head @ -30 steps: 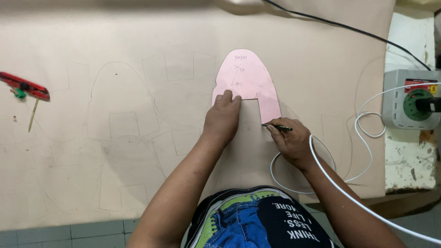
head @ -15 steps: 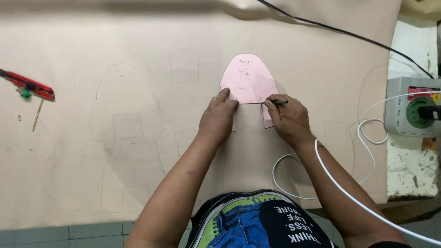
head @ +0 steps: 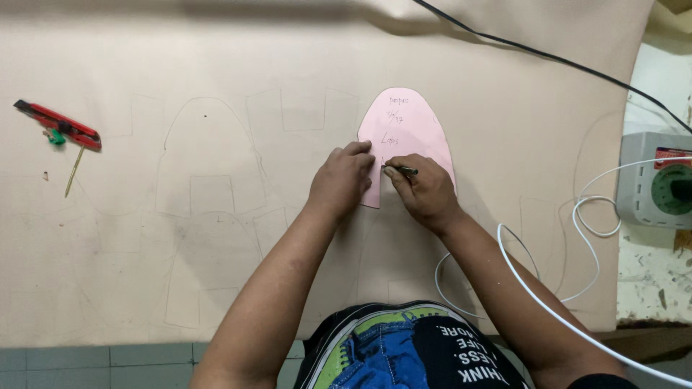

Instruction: The person uses a utility knife to trim the edge of a pink paper pattern piece, then holds the pattern flat on the table and traces around its outline with a pen, repositioning and flipping the pattern to trace different sides onto the paper below.

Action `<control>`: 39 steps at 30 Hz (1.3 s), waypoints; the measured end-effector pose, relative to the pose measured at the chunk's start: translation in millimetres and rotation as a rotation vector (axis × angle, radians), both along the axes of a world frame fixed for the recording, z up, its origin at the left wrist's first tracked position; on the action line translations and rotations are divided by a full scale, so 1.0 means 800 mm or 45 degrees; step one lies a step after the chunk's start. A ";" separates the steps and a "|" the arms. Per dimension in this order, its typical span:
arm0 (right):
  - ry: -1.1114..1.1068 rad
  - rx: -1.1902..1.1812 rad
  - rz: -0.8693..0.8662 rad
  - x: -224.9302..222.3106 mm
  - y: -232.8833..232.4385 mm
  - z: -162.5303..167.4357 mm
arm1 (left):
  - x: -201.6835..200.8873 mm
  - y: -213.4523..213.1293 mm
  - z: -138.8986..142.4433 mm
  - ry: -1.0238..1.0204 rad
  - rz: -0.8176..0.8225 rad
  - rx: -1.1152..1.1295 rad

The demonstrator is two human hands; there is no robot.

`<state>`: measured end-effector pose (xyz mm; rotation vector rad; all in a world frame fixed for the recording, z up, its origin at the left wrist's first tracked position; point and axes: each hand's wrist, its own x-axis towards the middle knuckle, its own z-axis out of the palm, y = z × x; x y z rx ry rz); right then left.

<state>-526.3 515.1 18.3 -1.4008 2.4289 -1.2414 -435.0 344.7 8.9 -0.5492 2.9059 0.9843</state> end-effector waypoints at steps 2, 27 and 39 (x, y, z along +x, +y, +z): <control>-0.013 0.016 0.021 0.007 0.008 0.001 | -0.001 -0.006 0.000 -0.030 -0.015 -0.025; -0.136 -0.003 0.288 0.065 -0.003 -0.011 | 0.000 -0.028 -0.011 0.060 -0.038 -0.011; -1.039 -0.256 -0.717 -0.019 0.188 -0.034 | -0.009 0.080 0.037 -0.425 0.521 0.103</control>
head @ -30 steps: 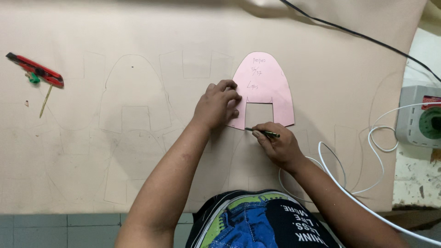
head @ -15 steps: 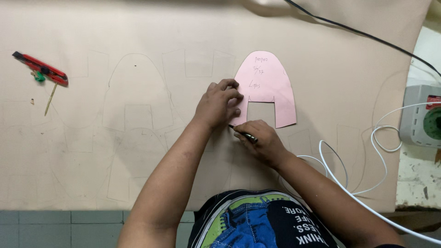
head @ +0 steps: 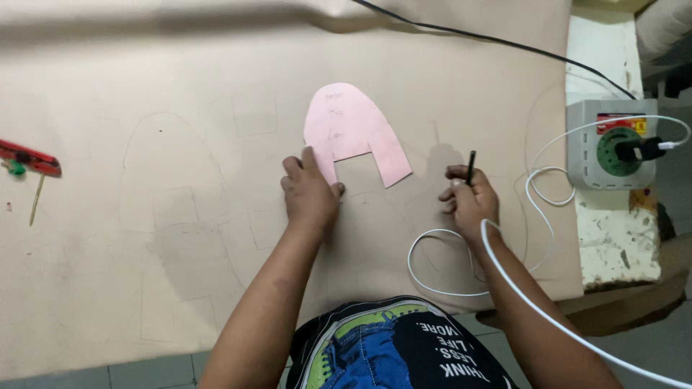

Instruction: The person uses a utility knife to trim the edge of a pink paper pattern piece, then holds the pattern flat on the table and traces around its outline with a pen, repositioning and flipping the pattern to trace different sides onto the paper below.

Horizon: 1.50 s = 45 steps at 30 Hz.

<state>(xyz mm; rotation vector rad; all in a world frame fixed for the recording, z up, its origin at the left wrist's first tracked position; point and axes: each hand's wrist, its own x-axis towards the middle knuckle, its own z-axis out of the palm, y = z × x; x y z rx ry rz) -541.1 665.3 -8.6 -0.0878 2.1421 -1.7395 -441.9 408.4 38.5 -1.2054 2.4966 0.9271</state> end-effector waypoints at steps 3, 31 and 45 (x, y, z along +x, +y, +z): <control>-0.142 0.323 -0.077 -0.019 0.074 0.003 | 0.005 0.002 -0.011 0.224 0.074 -0.118; -0.015 0.168 -0.002 -0.148 0.081 0.007 | -0.091 0.115 -0.046 0.521 -0.290 -0.244; 0.019 0.481 0.028 -0.163 0.056 0.011 | -0.106 0.104 -0.074 0.559 -0.184 -0.066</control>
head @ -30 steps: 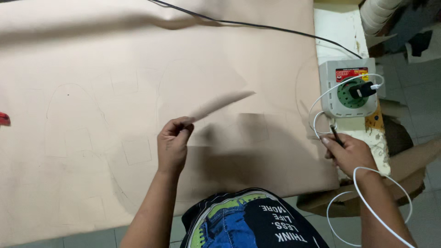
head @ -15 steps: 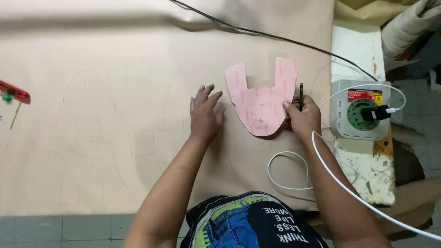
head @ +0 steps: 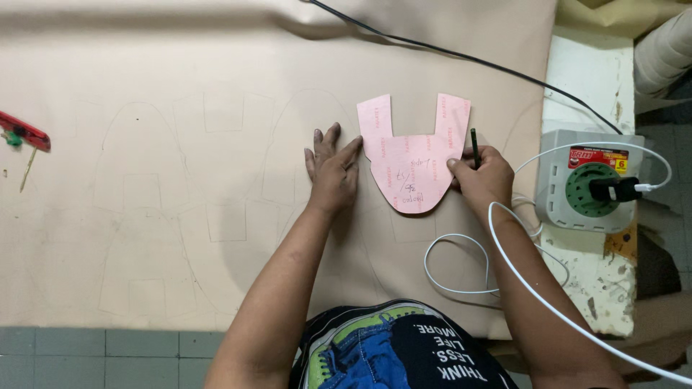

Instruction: The person uses a utility knife to trim the edge of a pink paper pattern piece, then holds the pattern flat on the table and traces around its outline with a pen, repositioning and flipping the pattern to trace different sides onto the paper below.

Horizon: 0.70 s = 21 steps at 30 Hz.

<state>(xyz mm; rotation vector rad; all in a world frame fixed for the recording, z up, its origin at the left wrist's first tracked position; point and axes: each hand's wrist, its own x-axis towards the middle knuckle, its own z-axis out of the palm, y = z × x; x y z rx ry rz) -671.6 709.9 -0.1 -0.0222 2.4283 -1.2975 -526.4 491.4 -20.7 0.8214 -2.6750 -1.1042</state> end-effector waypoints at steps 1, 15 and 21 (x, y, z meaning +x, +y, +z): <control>0.005 0.016 0.010 0.000 0.000 0.000 | 0.000 0.000 -0.001 -0.007 0.000 0.000; -0.042 -0.297 -0.099 -0.010 -0.005 -0.013 | -0.005 -0.004 -0.014 -0.093 -0.059 0.033; -0.007 -0.217 -0.100 -0.012 -0.017 -0.009 | -0.007 0.003 -0.003 -0.143 -0.007 0.059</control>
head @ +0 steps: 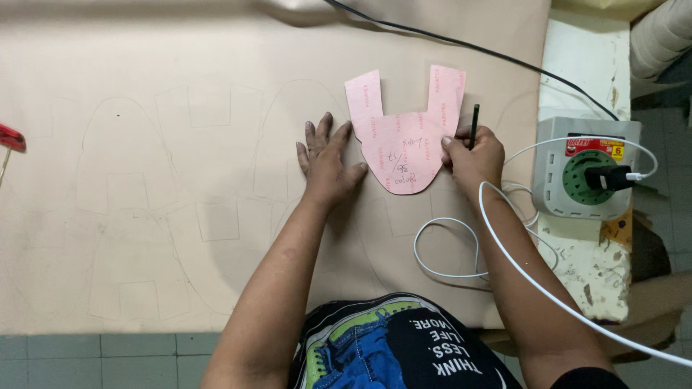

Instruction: The person uses a utility knife to trim the edge of a pink paper pattern piece, then holds the pattern flat on the table and traces around its outline with a pen, repositioning and flipping the pattern to trace different sides onto the paper below.

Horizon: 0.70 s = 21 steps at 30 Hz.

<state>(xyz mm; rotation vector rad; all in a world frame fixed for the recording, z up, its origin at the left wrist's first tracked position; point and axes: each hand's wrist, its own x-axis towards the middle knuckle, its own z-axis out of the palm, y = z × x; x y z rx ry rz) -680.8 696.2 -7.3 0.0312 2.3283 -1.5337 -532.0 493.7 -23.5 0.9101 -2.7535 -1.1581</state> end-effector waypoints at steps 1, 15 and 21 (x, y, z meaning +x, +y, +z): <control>0.006 0.012 0.026 -0.001 0.000 0.000 | -0.001 0.001 0.002 -0.038 0.004 0.000; -0.037 0.222 0.206 -0.014 0.002 0.006 | -0.003 -0.001 0.007 -0.128 -0.021 -0.059; -0.095 0.173 0.152 -0.013 0.005 0.015 | -0.003 0.001 0.011 -0.160 -0.042 -0.060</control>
